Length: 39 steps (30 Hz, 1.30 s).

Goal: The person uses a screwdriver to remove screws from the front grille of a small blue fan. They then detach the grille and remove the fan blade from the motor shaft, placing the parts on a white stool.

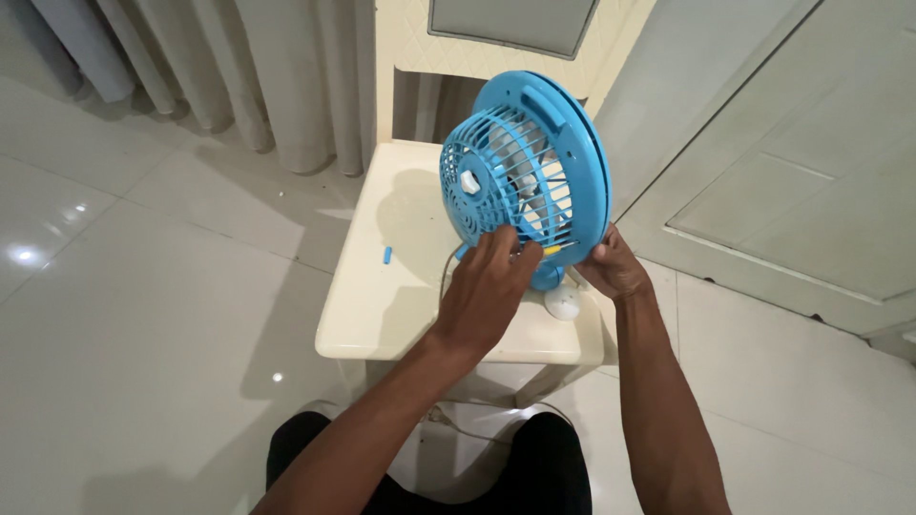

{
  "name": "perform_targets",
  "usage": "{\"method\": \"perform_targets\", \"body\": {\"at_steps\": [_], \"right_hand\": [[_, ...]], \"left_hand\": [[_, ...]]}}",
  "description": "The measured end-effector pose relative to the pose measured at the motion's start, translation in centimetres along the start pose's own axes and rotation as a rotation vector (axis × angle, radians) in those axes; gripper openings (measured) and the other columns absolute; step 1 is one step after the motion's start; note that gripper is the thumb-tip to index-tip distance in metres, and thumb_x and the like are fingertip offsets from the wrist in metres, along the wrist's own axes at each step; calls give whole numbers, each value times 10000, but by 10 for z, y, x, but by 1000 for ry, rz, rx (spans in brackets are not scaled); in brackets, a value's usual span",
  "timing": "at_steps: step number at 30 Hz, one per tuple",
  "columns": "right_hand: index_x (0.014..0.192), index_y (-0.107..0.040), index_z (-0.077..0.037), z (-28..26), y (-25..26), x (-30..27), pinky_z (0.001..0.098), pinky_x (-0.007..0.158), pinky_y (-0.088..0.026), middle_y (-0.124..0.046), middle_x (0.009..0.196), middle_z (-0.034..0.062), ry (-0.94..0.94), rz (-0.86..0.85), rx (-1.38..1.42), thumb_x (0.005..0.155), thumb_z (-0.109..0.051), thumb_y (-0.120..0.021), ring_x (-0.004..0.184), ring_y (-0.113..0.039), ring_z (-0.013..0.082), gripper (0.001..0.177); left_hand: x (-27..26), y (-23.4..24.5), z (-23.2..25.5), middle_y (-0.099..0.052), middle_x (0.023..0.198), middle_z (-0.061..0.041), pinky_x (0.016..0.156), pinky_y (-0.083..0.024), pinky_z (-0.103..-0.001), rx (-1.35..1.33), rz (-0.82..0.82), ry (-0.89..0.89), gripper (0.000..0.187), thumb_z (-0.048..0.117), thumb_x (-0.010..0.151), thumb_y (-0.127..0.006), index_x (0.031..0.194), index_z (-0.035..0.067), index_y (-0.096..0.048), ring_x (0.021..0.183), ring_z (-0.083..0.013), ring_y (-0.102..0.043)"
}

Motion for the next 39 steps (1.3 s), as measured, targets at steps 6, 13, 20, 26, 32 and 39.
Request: {"method": "perform_targets", "body": {"at_steps": [6, 13, 20, 26, 32, 39], "right_hand": [[1385, -626, -40, 1, -3, 4, 443, 1142, -461, -688, 1342, 83, -27, -13, 14, 800, -296, -935, 1272, -631, 230, 709], [1398, -617, -44, 0, -5, 5, 453, 1134, -464, -690, 1345, 86, -38, -2, 3, 786, -317, -936, 1270, -630, 239, 742], [1401, -604, -63, 8, -18, 7, 443, 1136, -467, -686, 1343, 65, -71, -19, -23, 758, -319, -943, 1275, -631, 221, 770], [1406, -598, -28, 27, -19, 14, 457, 1113, -491, -698, 1335, 92, -85, -55, -71, 832, -255, -922, 1255, -648, 226, 697], [1170, -573, -74, 29, -29, 14, 467, 1063, -520, -698, 1164, 49, -69, -154, -25, 955, -189, -927, 1128, -665, 200, 430], [1358, -630, -20, 2, -63, 17, 477, 1070, -524, -723, 1239, 109, -138, 4, -392, 870, -283, -869, 1149, -678, 213, 604]], "left_hand": [[3, -3, 3, -555, 956, -143, 726, -526, -430, -67, -22, 10, 195, 205, 971, -664, 1001, 22, -602, 874, -290, -610], [2, -5, 2, -589, 926, -70, 726, -512, -415, 133, -55, -36, 143, 211, 1019, -651, 999, 74, -612, 880, -248, -618], [5, 12, -4, -606, 923, -98, 720, -471, -418, 88, -32, -36, 197, 229, 939, -683, 1026, 58, -637, 867, -252, -611], [-4, 28, -20, -617, 958, -78, 777, -449, -436, 255, -72, -85, 108, 158, 934, -672, 1022, 98, -652, 937, -253, -623], [-16, 35, -45, -588, 1039, -107, 853, -445, -409, 197, -129, -2, 247, 116, 939, -649, 1182, 74, -669, 978, -249, -608], [-23, 29, -53, -565, 1041, -117, 808, -426, -433, 117, -206, 79, 316, 195, 975, -654, 1256, 51, -641, 961, -261, -583]]}}
Point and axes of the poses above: each hand's wrist, its own x-axis towards the middle knuckle, its own y-axis out of the back of the hand, z = x × y, the point moved 8 cm from there along x, towards the middle knuckle
